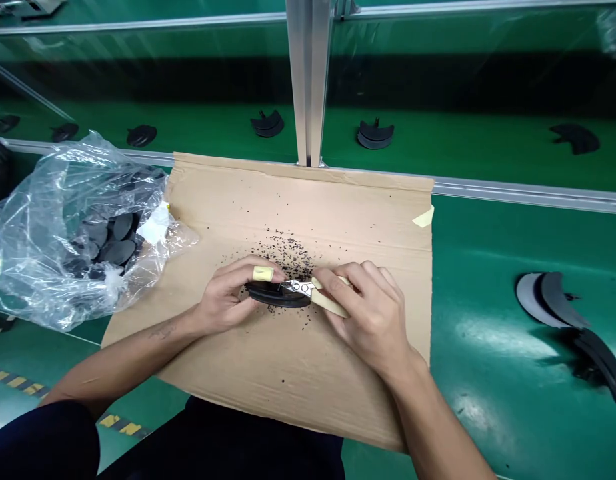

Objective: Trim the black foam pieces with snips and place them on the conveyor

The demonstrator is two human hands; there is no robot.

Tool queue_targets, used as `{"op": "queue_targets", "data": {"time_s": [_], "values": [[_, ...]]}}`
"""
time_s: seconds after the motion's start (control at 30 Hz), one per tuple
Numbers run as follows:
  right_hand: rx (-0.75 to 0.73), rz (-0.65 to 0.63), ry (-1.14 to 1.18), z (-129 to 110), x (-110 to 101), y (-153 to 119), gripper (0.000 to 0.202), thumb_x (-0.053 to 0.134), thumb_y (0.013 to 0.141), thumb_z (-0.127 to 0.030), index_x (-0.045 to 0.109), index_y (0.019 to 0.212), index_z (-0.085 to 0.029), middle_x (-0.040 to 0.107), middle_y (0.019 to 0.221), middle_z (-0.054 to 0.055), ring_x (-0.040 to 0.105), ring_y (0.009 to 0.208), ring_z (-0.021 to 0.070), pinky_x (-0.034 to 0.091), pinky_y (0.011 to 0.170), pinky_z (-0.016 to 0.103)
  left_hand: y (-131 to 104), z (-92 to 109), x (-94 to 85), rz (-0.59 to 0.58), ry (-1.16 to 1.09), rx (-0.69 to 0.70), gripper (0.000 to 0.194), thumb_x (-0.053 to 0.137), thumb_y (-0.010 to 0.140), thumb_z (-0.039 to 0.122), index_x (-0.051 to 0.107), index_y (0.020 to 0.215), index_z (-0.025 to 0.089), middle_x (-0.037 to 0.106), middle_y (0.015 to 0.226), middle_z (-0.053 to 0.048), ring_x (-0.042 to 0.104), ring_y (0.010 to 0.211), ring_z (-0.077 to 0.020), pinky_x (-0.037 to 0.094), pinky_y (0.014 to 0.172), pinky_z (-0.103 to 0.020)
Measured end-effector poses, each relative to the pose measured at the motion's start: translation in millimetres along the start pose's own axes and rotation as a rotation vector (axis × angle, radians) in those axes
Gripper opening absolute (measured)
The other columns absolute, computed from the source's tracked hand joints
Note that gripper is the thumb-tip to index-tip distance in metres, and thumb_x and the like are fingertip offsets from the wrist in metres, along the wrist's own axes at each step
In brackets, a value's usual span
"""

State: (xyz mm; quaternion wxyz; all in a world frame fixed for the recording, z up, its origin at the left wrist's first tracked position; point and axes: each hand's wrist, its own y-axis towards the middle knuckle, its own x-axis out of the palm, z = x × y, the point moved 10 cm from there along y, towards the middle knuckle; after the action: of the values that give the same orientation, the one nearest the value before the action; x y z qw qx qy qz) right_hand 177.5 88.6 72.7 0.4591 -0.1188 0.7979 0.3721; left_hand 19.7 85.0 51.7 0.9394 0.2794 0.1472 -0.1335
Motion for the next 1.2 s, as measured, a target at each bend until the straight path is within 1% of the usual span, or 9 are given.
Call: {"op": "queue_targets", "data": {"time_s": [0.37,0.57,0.73,0.83,0.9,0.97,1.03,1.1,1.2], "values": [[-0.078,0.045,-0.227,-12.5,-9.5,1.3,0.008,0.064,0.093,-0.018,0.067,0.100,-0.022,0.067,0.074,0.002,0.048,0.061,0.0136,0.033,0.057,0.030,-0.5,-0.3,1.6,0.017,-0.033,-0.028,0.025,0.064,0.092,0.015,0.068,0.117,0.017,0.070,0.102,-0.008,0.067,0.098,-0.0154,0.059,0.081,-0.028],[-0.130,0.028,-0.288,-19.6,-11.4,4.1,0.007,0.066,0.093,-0.022,0.068,0.099,-0.019,0.066,0.072,0.002,0.046,0.063,0.0142,0.033,0.057,0.029,-0.4,2.1,-0.3,0.058,-0.003,-0.039,0.019,0.065,0.093,0.019,0.069,0.112,0.016,0.071,0.098,-0.007,0.068,0.093,-0.0148,0.060,0.078,-0.028],[-0.119,0.052,-0.313,-20.5,-12.3,3.4,0.008,0.065,0.091,-0.014,0.070,0.090,-0.021,0.063,0.064,-0.001,0.045,0.057,0.0118,0.033,0.055,0.029,-2.0,2.7,1.9,0.048,-0.020,-0.045,0.020,0.065,0.093,0.019,0.069,0.112,0.016,0.072,0.100,-0.008,0.068,0.095,-0.0150,0.060,0.080,-0.028],[-0.070,0.042,-0.235,-15.7,-9.2,1.3,0.008,0.065,0.092,-0.015,0.071,0.091,-0.020,0.064,0.064,-0.001,0.050,0.056,0.0117,0.036,0.054,0.028,-1.1,5.1,1.8,0.044,-0.019,-0.048,0.020,0.065,0.093,0.019,0.069,0.112,0.016,0.072,0.099,-0.007,0.068,0.095,-0.0147,0.059,0.081,-0.028],[-0.007,0.016,-0.034,-8.6,-5.9,0.7,0.010,0.062,0.093,-0.018,0.071,0.098,-0.020,0.068,0.072,0.002,0.058,0.062,0.0132,0.042,0.057,0.028,-0.4,4.7,1.2,0.045,-0.021,-0.064,0.020,0.067,0.092,0.019,0.070,0.111,0.016,0.072,0.100,-0.007,0.067,0.094,-0.0146,0.059,0.082,-0.028],[0.068,-0.007,0.209,0.1,-3.3,0.5,0.012,0.061,0.094,-0.020,0.069,0.104,-0.021,0.070,0.081,0.004,0.064,0.069,0.0147,0.047,0.060,0.028,-0.7,-0.8,0.5,0.051,-0.027,-0.109,0.019,0.069,0.090,0.020,0.070,0.109,0.016,0.072,0.099,-0.007,0.067,0.093,-0.0150,0.058,0.082,-0.028],[0.138,0.005,0.334,10.6,-4.9,0.0,0.012,0.062,0.094,-0.022,0.068,0.104,-0.022,0.069,0.083,0.004,0.065,0.069,0.0150,0.047,0.059,0.027,-2.3,-14.0,-0.8,0.072,-0.071,-0.203,0.018,0.070,0.089,0.022,0.071,0.105,0.015,0.072,0.096,-0.006,0.067,0.090,-0.0151,0.057,0.080,-0.027],[0.190,0.022,0.291,22.7,-8.2,-1.2,0.011,0.061,0.094,-0.024,0.068,0.103,-0.022,0.067,0.079,0.003,0.063,0.068,0.0153,0.045,0.058,0.028,-5.1,-31.9,-1.1,0.101,-0.186,-0.327,0.017,0.069,0.090,0.026,0.070,0.104,0.015,0.072,0.094,-0.006,0.068,0.086,-0.0148,0.057,0.076,-0.025],[0.204,-0.029,0.037,38.9,-5.3,-4.0,0.017,0.054,0.096,-0.029,0.068,0.102,-0.021,0.066,0.078,0.005,0.061,0.071,0.0190,0.043,0.061,0.030,-6.0,-47.5,0.2,0.128,-0.363,-0.426,0.019,0.069,0.089,0.028,0.068,0.103,0.014,0.072,0.095,-0.006,0.070,0.086,-0.0150,0.059,0.078,-0.025]]}}
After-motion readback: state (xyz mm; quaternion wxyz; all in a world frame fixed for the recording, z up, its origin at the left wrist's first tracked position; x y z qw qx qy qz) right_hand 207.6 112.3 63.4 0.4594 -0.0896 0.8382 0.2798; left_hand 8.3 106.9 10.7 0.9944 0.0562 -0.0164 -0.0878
